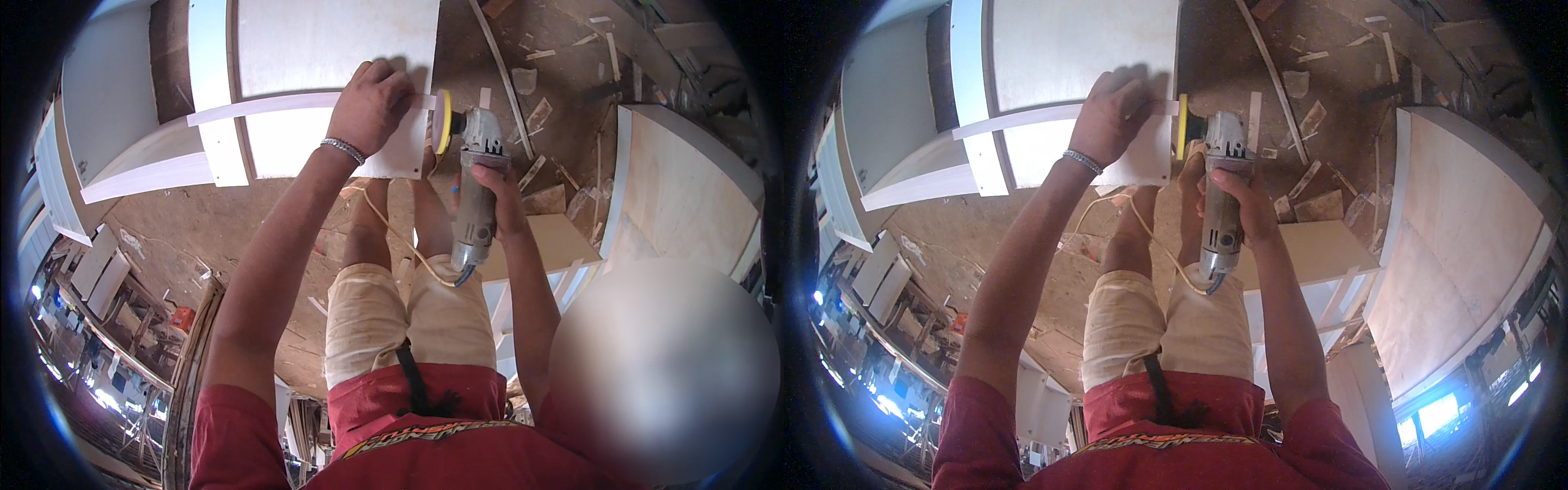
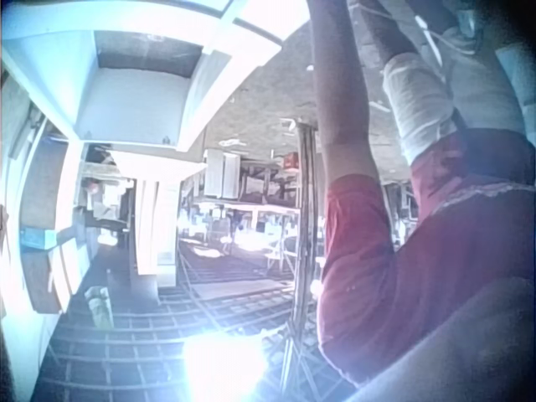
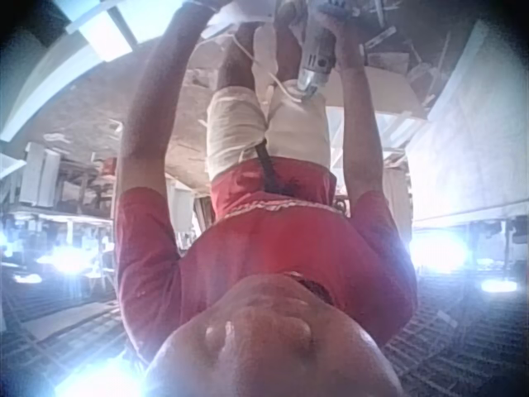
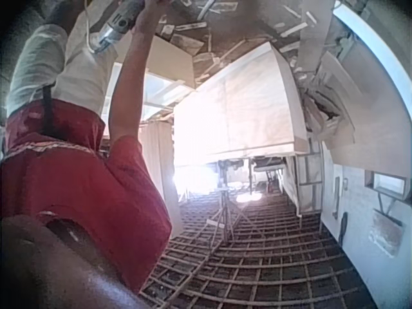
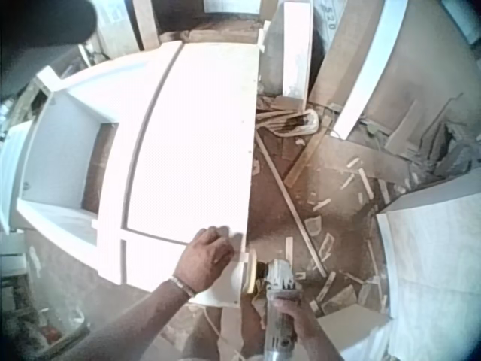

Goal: The person applies adhesive strips to the edges of a white wooden cabinet frame, using a hand-held power sander to smooth the edges and a small block to press the strips firmly into place.

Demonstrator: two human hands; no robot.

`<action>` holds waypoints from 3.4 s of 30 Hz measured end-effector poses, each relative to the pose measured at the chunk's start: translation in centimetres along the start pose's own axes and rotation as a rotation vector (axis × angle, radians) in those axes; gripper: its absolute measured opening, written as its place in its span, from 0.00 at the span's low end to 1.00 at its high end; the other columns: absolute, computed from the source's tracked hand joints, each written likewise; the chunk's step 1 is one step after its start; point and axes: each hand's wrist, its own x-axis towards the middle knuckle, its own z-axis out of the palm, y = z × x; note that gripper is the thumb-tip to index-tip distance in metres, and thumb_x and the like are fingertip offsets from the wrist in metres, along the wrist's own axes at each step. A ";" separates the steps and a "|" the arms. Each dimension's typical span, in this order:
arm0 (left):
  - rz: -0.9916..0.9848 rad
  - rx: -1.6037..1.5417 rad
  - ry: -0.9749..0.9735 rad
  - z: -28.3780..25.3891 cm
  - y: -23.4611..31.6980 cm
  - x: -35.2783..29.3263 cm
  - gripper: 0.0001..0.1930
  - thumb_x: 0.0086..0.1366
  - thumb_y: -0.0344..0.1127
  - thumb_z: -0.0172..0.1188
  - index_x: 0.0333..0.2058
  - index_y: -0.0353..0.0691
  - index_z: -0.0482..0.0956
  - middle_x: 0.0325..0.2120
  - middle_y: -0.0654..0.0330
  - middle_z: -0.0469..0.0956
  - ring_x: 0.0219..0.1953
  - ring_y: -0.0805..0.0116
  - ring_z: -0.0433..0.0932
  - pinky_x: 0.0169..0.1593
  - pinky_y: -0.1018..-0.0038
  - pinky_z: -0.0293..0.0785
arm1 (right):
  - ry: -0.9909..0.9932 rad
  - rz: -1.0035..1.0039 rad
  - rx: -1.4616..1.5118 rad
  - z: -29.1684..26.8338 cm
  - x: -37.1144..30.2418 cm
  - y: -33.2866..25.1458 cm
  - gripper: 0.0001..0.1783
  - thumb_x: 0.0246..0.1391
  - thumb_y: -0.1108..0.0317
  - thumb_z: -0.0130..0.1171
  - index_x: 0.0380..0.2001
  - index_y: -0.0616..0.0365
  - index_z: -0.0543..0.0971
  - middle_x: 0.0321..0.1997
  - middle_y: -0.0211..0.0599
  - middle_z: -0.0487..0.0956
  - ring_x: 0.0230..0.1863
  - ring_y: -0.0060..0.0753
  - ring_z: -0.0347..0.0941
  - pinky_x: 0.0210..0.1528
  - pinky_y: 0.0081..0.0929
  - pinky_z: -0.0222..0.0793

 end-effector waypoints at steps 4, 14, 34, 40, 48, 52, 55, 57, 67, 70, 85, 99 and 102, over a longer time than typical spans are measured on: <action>-0.020 -0.016 0.015 0.1 0.1 0.0 0.06 0.62 0.34 0.65 0.37 0.43 0.82 0.39 0.56 0.77 0.48 0.53 0.75 0.54 0.61 0.76 | 0.020 -0.023 0.007 0.5 -0.1 -0.1 0.26 0.54 0.61 0.66 0.52 0.62 0.72 0.34 0.44 0.81 0.27 0.38 0.81 0.30 0.35 0.81; 0.010 0.083 0.156 -3.4 2.4 -1.4 0.15 0.60 0.31 0.69 0.47 0.45 0.82 0.49 0.57 0.79 0.53 0.53 0.75 0.58 0.60 0.72 | 0.075 -0.035 0.052 -0.5 -2.1 -0.9 0.26 0.57 0.53 0.62 0.49 0.63 0.74 0.33 0.43 0.81 0.27 0.38 0.81 0.31 0.36 0.79; -0.513 -1.053 -0.285 -15.3 10.7 -13.9 0.57 0.54 0.53 0.79 0.71 0.32 0.54 0.66 0.42 0.65 0.66 0.53 0.69 0.66 0.64 0.69 | -0.272 -0.073 0.202 17.2 -2.9 -7.2 0.30 0.62 0.48 0.57 0.51 0.67 0.75 0.42 0.46 0.81 0.39 0.42 0.81 0.46 0.38 0.79; -0.832 -1.120 0.051 -19.5 6.3 -16.5 0.37 0.55 0.44 0.77 0.57 0.31 0.70 0.42 0.57 0.80 0.40 0.68 0.81 0.46 0.71 0.79 | -0.514 -0.400 -0.452 26.6 1.0 -5.3 0.41 0.64 0.40 0.59 0.61 0.70 0.71 0.56 0.50 0.81 0.60 0.43 0.76 0.66 0.38 0.68; -0.971 -0.904 0.301 -22.6 -1.1 -21.1 0.23 0.57 0.39 0.73 0.47 0.37 0.75 0.34 0.62 0.80 0.30 0.74 0.78 0.33 0.75 0.76 | 0.136 -0.874 -1.638 22.1 8.3 -1.3 0.16 0.55 0.62 0.67 0.43 0.57 0.78 0.52 0.49 0.76 0.55 0.56 0.73 0.55 0.50 0.70; -0.872 -0.765 0.307 -23.9 -4.2 -18.5 0.30 0.54 0.40 0.77 0.50 0.32 0.73 0.38 0.59 0.80 0.34 0.70 0.79 0.38 0.73 0.78 | 0.433 -0.760 -1.307 17.7 3.0 5.4 0.12 0.63 0.62 0.62 0.40 0.59 0.76 0.41 0.49 0.79 0.46 0.55 0.77 0.47 0.51 0.72; -0.780 -0.526 0.215 -21.1 -6.1 -13.2 0.34 0.51 0.40 0.78 0.51 0.29 0.72 0.36 0.56 0.79 0.32 0.68 0.80 0.36 0.73 0.78 | 0.644 -0.373 -1.125 12.4 -5.8 11.5 0.09 0.63 0.67 0.58 0.43 0.57 0.77 0.44 0.50 0.81 0.47 0.59 0.79 0.47 0.54 0.74; -0.703 -0.542 0.158 -17.2 -6.2 -9.6 0.35 0.49 0.41 0.78 0.50 0.26 0.71 0.36 0.54 0.79 0.33 0.66 0.80 0.37 0.71 0.78 | 0.791 -0.345 -1.057 8.4 -12.0 17.1 0.09 0.66 0.65 0.56 0.46 0.55 0.77 0.44 0.51 0.82 0.46 0.61 0.80 0.44 0.52 0.76; -0.285 0.075 0.233 -6.2 -14.1 -2.5 0.35 0.48 0.63 0.77 0.30 0.29 0.85 0.28 0.47 0.86 0.28 0.50 0.86 0.34 0.57 0.83 | 1.200 0.095 -0.420 11.2 -28.0 35.3 0.11 0.69 0.59 0.51 0.47 0.54 0.72 0.37 0.57 0.82 0.41 0.66 0.79 0.42 0.55 0.74; -0.283 0.554 0.216 -4.4 -11.9 -4.1 0.37 0.48 0.70 0.74 0.24 0.32 0.85 0.23 0.51 0.86 0.26 0.51 0.86 0.32 0.57 0.83 | 1.319 0.169 -0.200 12.5 -32.3 41.4 0.11 0.69 0.60 0.51 0.46 0.56 0.72 0.36 0.58 0.81 0.41 0.66 0.79 0.41 0.56 0.73; 0.206 -0.238 -1.510 -0.5 24.8 -47.2 0.18 0.73 0.40 0.58 0.56 0.37 0.75 0.47 0.58 0.80 0.52 0.69 0.78 0.56 0.70 0.75 | 1.613 -0.537 0.809 8.2 -53.6 49.5 0.12 0.72 0.67 0.49 0.49 0.64 0.73 0.36 0.43 0.85 0.27 0.28 0.81 0.31 0.27 0.77; 0.176 -0.586 -1.437 5.0 48.6 -44.4 0.12 0.72 0.40 0.64 0.41 0.36 0.76 0.31 0.60 0.84 0.34 0.75 0.82 0.38 0.77 0.78 | 1.314 -0.682 0.604 2.9 -56.5 36.8 0.20 0.70 0.57 0.57 0.50 0.65 0.78 0.43 0.43 0.82 0.45 0.31 0.80 0.47 0.32 0.77; 0.356 -0.417 -1.362 8.0 50.6 -37.0 0.13 0.73 0.42 0.62 0.40 0.37 0.75 0.27 0.63 0.81 0.29 0.77 0.78 0.35 0.77 0.75 | 1.420 -0.646 0.615 -1.1 -53.0 28.7 0.18 0.68 0.61 0.60 0.50 0.66 0.79 0.45 0.43 0.81 0.43 0.29 0.80 0.45 0.30 0.78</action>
